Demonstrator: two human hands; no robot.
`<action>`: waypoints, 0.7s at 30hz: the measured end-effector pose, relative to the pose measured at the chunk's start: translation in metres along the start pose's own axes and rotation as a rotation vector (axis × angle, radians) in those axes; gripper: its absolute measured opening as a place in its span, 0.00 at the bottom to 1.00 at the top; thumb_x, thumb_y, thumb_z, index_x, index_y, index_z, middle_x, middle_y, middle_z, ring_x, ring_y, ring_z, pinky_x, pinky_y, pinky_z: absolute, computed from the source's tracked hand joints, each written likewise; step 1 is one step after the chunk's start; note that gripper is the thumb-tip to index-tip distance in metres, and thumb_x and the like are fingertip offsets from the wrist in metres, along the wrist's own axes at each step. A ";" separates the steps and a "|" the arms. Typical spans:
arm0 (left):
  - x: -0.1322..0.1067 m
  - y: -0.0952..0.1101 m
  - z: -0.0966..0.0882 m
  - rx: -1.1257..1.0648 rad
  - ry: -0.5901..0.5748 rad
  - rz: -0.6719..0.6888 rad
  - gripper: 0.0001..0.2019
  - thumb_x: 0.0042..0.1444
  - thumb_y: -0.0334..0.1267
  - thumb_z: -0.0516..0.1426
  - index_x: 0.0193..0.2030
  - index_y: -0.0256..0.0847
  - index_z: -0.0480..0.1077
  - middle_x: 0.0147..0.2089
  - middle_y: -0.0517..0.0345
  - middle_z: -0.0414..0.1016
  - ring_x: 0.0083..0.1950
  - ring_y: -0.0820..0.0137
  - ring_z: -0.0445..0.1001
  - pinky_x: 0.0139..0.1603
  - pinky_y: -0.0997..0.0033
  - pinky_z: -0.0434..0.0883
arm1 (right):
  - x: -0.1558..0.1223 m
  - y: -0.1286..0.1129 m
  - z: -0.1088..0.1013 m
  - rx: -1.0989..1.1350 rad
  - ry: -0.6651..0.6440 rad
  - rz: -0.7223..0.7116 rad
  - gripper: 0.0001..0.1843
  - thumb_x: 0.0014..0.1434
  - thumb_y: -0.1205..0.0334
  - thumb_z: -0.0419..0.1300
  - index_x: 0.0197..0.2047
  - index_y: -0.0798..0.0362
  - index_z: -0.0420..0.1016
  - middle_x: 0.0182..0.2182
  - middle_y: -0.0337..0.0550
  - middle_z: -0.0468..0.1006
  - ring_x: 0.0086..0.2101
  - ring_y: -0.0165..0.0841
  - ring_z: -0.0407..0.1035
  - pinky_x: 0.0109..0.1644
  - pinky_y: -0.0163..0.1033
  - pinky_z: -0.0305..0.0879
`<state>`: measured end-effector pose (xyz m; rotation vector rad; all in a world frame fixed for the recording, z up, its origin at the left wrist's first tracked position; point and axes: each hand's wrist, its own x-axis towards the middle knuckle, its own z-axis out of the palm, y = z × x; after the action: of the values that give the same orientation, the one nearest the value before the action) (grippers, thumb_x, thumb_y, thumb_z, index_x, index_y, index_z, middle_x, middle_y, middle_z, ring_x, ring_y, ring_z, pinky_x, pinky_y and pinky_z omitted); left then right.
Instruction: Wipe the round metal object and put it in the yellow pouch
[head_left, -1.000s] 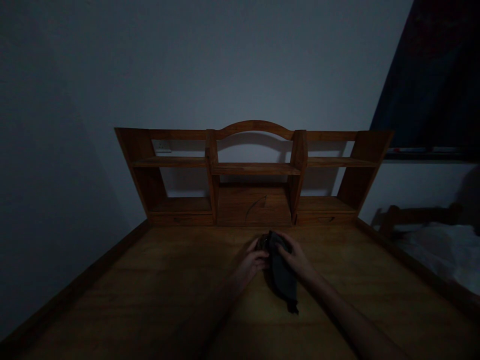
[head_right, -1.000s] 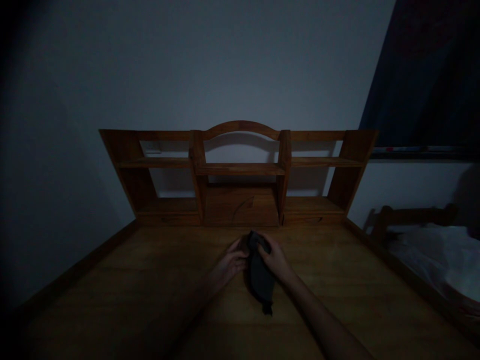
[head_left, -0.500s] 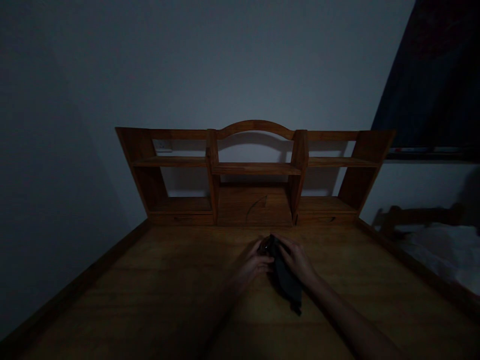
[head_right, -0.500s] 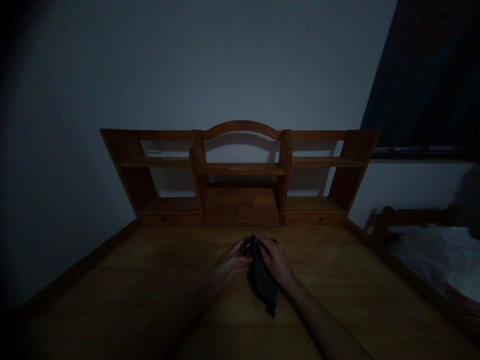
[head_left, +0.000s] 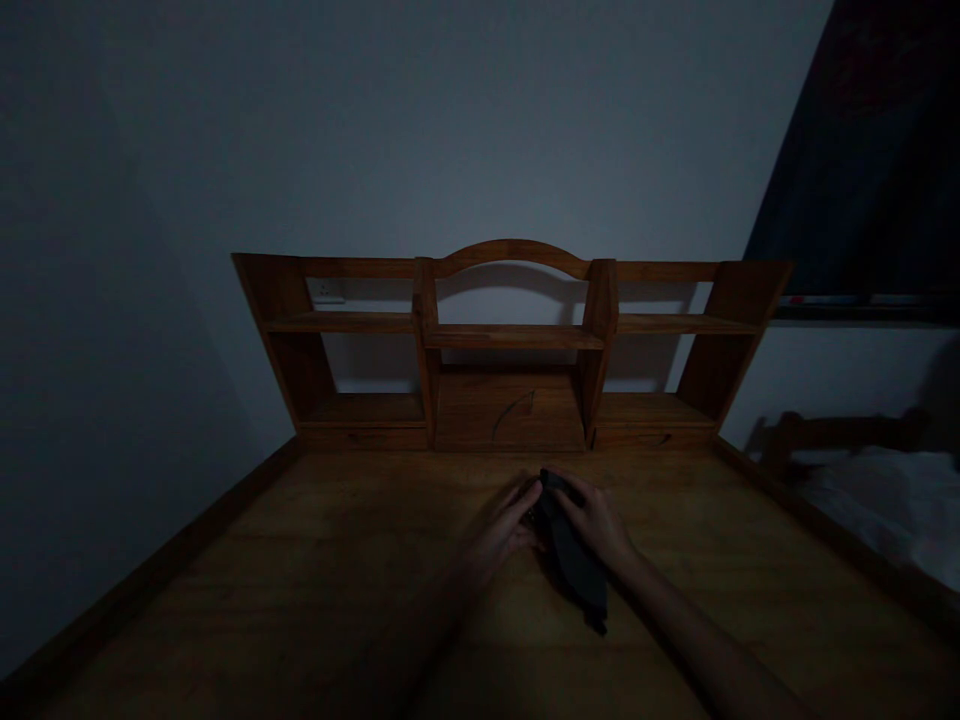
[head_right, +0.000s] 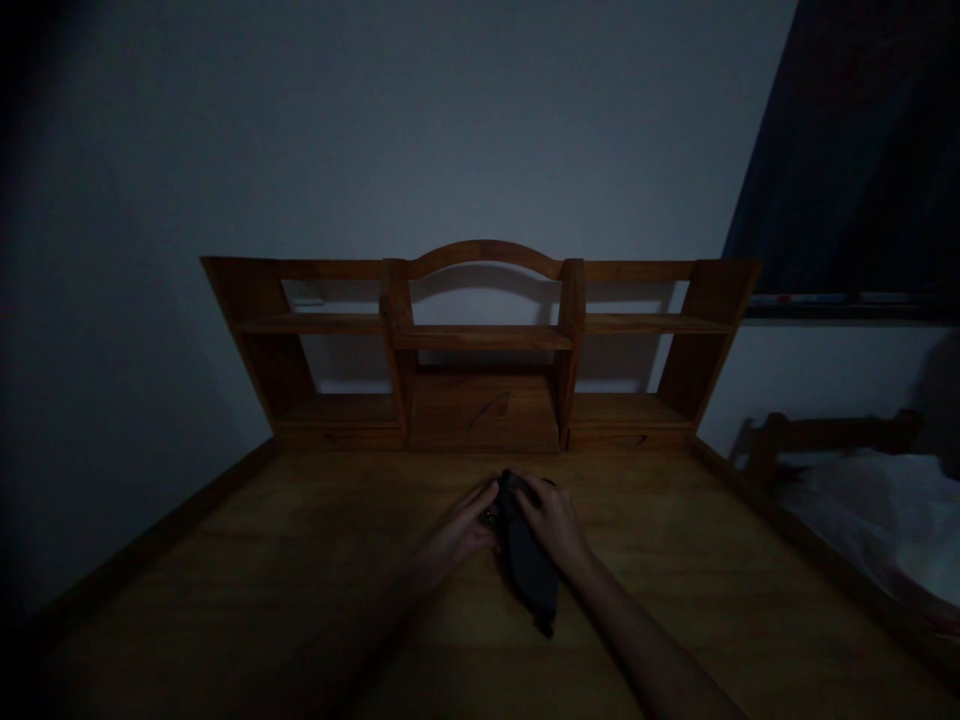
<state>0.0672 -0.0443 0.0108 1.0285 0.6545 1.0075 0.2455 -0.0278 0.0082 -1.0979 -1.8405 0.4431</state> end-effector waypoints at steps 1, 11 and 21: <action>0.000 -0.001 0.000 0.006 0.003 0.001 0.25 0.55 0.54 0.58 0.55 0.42 0.68 0.47 0.50 0.72 0.34 0.71 0.74 0.29 0.75 0.73 | 0.000 0.000 0.001 -0.006 0.010 0.005 0.20 0.62 0.60 0.55 0.57 0.45 0.71 0.51 0.43 0.77 0.50 0.41 0.72 0.56 0.48 0.67; 0.001 -0.004 -0.002 0.008 0.054 0.003 0.25 0.54 0.52 0.60 0.56 0.44 0.68 0.50 0.49 0.72 0.42 0.65 0.75 0.29 0.73 0.74 | -0.002 -0.004 0.001 -0.049 0.035 -0.006 0.22 0.61 0.57 0.57 0.59 0.45 0.69 0.51 0.42 0.77 0.49 0.40 0.73 0.54 0.47 0.70; 0.000 -0.003 0.000 0.049 0.045 0.025 0.24 0.53 0.46 0.62 0.56 0.44 0.68 0.56 0.48 0.71 0.53 0.58 0.72 0.33 0.74 0.75 | -0.003 -0.008 0.000 -0.068 0.035 -0.065 0.19 0.61 0.58 0.58 0.56 0.45 0.71 0.50 0.42 0.78 0.49 0.41 0.73 0.54 0.47 0.69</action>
<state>0.0682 -0.0446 0.0079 1.0613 0.7077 1.0433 0.2419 -0.0345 0.0116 -1.0812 -1.8664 0.3233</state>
